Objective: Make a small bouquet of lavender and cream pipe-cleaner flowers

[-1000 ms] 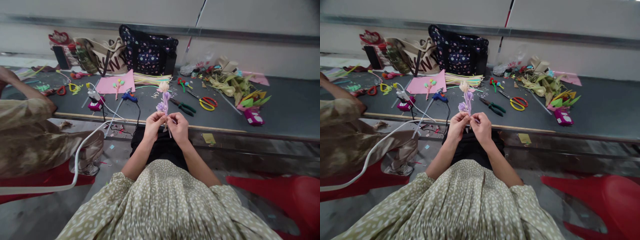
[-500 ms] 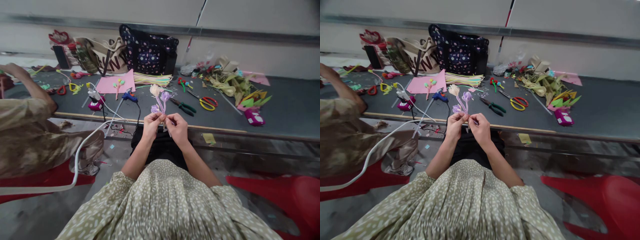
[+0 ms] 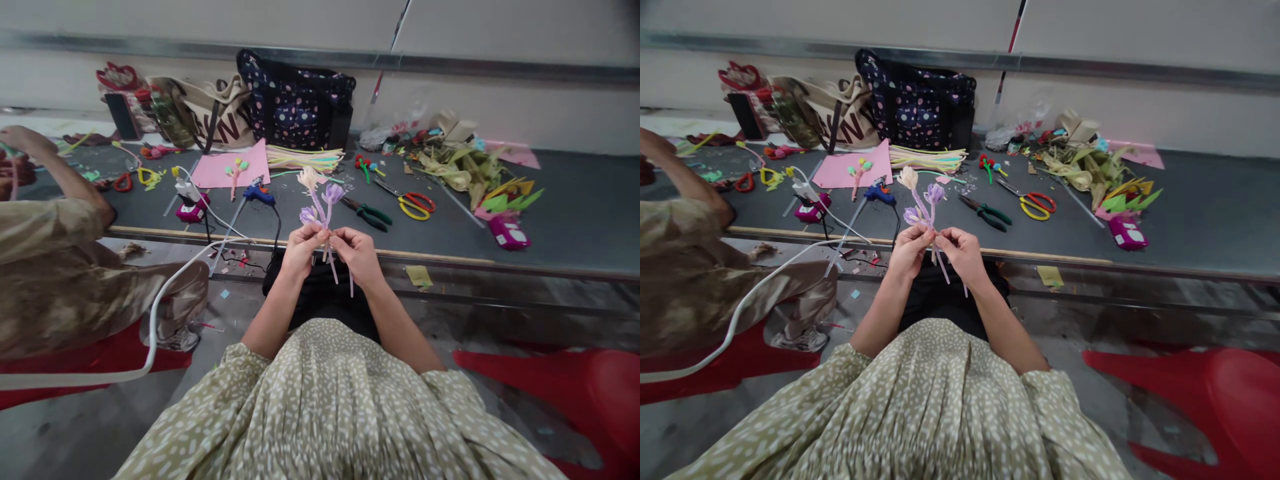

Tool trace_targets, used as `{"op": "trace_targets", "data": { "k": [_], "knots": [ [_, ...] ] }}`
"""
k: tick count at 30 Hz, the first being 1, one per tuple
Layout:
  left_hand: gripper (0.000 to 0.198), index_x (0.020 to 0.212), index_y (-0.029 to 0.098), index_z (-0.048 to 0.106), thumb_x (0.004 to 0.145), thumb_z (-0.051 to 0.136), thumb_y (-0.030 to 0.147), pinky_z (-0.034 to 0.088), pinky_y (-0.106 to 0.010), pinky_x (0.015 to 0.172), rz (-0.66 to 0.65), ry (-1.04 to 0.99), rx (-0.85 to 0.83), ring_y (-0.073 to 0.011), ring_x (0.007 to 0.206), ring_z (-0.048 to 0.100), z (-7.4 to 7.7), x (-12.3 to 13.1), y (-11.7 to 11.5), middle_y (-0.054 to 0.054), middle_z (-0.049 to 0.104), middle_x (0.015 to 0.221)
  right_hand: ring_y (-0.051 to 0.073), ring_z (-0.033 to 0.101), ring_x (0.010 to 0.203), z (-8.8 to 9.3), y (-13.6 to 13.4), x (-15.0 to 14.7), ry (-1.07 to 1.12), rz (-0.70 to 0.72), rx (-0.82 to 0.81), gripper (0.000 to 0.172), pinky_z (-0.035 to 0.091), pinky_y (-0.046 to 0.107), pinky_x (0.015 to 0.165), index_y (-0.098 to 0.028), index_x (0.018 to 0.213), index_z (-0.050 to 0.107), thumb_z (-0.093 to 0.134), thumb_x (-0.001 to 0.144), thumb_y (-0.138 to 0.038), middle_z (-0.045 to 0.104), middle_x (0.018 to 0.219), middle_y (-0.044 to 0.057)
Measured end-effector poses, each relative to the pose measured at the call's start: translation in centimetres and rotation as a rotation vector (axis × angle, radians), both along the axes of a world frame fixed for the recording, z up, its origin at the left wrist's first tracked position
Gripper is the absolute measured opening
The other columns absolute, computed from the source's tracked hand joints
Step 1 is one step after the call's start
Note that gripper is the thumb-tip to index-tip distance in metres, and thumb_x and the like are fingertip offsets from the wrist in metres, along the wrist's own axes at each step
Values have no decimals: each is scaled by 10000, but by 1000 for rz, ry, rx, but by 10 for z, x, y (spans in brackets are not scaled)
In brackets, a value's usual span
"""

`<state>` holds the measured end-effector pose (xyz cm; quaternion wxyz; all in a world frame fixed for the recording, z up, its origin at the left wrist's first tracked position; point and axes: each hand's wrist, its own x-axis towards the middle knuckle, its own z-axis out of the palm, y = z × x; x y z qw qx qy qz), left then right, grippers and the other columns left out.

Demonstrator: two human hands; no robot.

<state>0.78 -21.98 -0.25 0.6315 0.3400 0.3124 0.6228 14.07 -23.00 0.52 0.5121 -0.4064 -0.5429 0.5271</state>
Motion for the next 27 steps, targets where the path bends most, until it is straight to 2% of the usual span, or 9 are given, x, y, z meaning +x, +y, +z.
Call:
{"op": "trace_targets", "data": {
  "k": [5,11,17,20,23,27],
  "knots": [
    [217,642,145,686,601,860,267,455,-188,617,-95,-39,-2,-71,613,558,-2,-2,1,-1,642,661,46,249,427,0,1,0,97,79,-99,306,175,230,403,-176,778,641,762,725,-452,406,513,-77],
    [271,649,128,673,575,873,296,412,-173,556,-176,-76,-2,-51,580,508,-3,-3,3,2,599,665,33,237,411,2,1,0,205,164,-215,332,143,223,395,-177,756,609,797,694,-443,397,505,-88],
    [325,628,132,638,544,889,321,319,-176,453,-187,-72,-19,-28,508,426,0,-3,3,19,558,649,22,213,404,7,-2,0,240,218,-278,378,136,215,385,-181,732,568,807,672,-468,388,511,-96],
    [313,637,132,645,557,879,323,308,-177,442,-178,-50,-26,-26,501,413,1,-3,2,18,559,653,25,213,403,5,-2,-1,221,179,-258,376,131,220,387,-183,736,572,802,674,-474,376,508,-95],
    [278,663,138,660,596,860,319,350,-175,484,-140,-34,-20,-35,522,442,-1,1,2,12,584,657,40,228,407,-1,0,-4,175,86,-182,353,139,230,393,-186,772,596,774,702,-482,381,501,-90],
    [249,759,161,687,647,832,330,415,-185,578,-16,-20,4,-56,575,499,-6,13,1,10,627,703,73,342,475,-9,2,-4,13,-95,15,293,276,235,449,-188,799,610,686,787,-471,483,589,-49]
  ]
}}
